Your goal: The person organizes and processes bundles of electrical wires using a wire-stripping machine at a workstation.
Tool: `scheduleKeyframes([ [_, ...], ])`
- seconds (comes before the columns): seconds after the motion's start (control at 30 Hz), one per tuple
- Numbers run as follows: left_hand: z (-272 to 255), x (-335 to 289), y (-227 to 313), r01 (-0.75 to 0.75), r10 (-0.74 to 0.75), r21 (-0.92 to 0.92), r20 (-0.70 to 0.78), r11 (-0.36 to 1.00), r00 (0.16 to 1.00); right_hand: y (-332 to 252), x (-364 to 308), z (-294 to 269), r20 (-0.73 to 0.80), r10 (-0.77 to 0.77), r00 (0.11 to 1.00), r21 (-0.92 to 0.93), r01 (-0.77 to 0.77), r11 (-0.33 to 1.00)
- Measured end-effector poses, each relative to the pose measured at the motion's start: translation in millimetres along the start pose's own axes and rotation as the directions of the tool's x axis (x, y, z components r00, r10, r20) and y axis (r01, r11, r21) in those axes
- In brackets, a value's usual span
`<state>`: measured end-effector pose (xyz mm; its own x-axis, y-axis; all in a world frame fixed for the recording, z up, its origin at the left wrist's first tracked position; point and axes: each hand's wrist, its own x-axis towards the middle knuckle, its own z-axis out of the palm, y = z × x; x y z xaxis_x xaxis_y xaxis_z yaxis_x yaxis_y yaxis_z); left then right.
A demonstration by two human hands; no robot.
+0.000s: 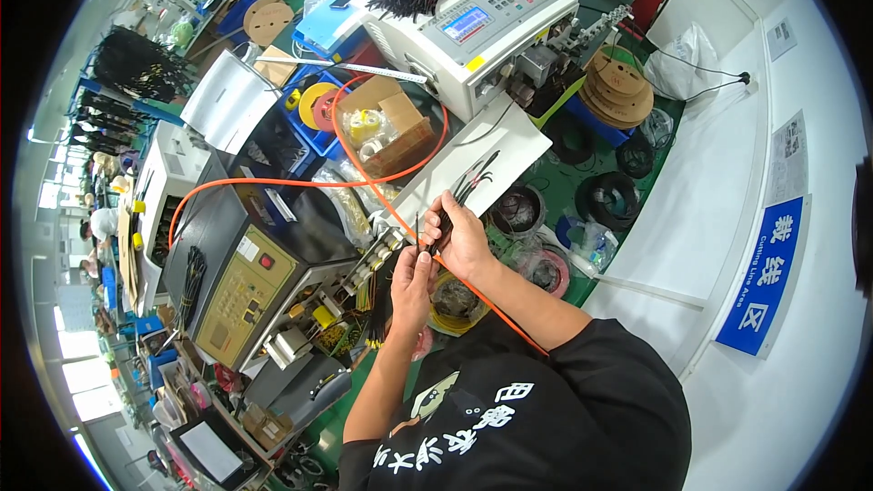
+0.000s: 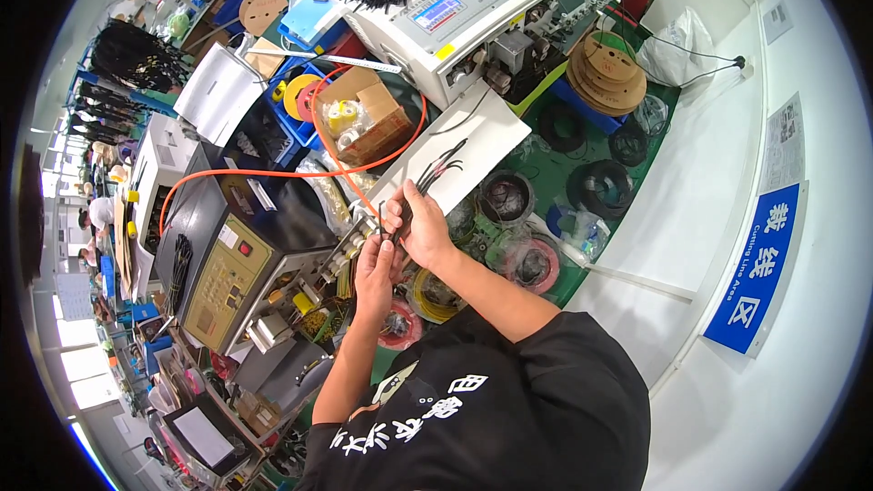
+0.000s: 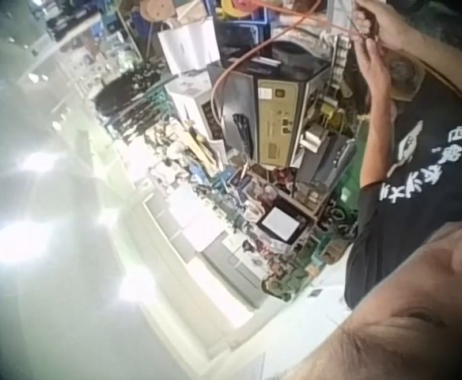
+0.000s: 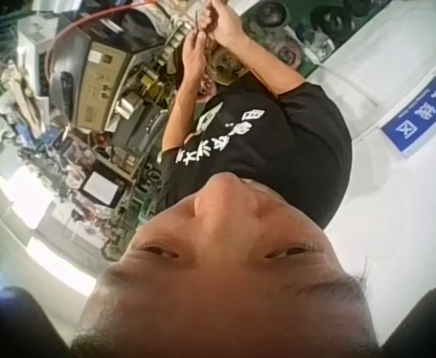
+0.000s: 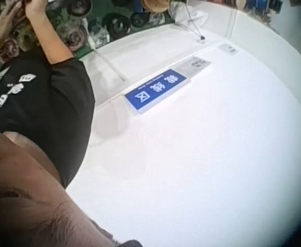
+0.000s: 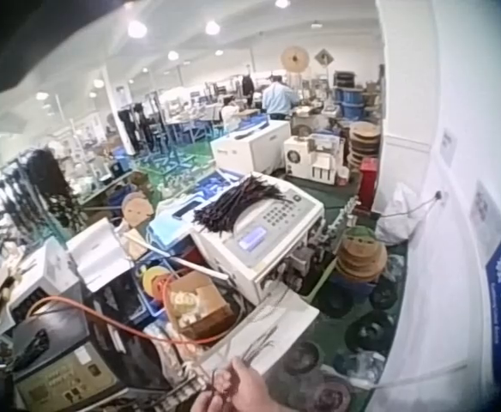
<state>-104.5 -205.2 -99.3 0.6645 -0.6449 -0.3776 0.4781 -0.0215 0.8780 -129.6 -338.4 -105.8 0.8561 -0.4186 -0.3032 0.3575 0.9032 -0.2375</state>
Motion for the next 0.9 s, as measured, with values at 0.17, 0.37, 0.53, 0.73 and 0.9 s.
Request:
scheduleKeyframes([
  [0.17, -8, -2, 1, -0.032, 0.029, -0.045, -0.052, 0.998, 0.998, -4, 9, -17, -0.083, 0.047, 0.995, -0.329, -0.072, 0.942],
  [0.37, -36, -16, 11, -0.17, 0.149, -0.124, -0.163, 0.978, 0.975, -45, 67, -104, -0.398, -0.211, 0.893, -0.642, -0.106, 0.759],
  [0.53, -40, -21, 19, -0.192, 0.167, -0.11, -0.2, 0.975, 0.965, -65, 133, -169, -0.454, -0.434, 0.778, -0.768, -0.095, 0.633],
  [0.73, -43, -29, 15, -0.189, 0.159, -0.112, -0.23, 0.976, 0.96, -65, 155, -144, -0.285, -0.674, 0.682, -0.914, -0.405, -0.023],
  [0.9, -34, -23, 20, -0.186, 0.161, -0.113, -0.204, 0.976, 0.966, -65, 175, -175, -0.143, -0.714, 0.685, -0.957, -0.279, -0.077],
])
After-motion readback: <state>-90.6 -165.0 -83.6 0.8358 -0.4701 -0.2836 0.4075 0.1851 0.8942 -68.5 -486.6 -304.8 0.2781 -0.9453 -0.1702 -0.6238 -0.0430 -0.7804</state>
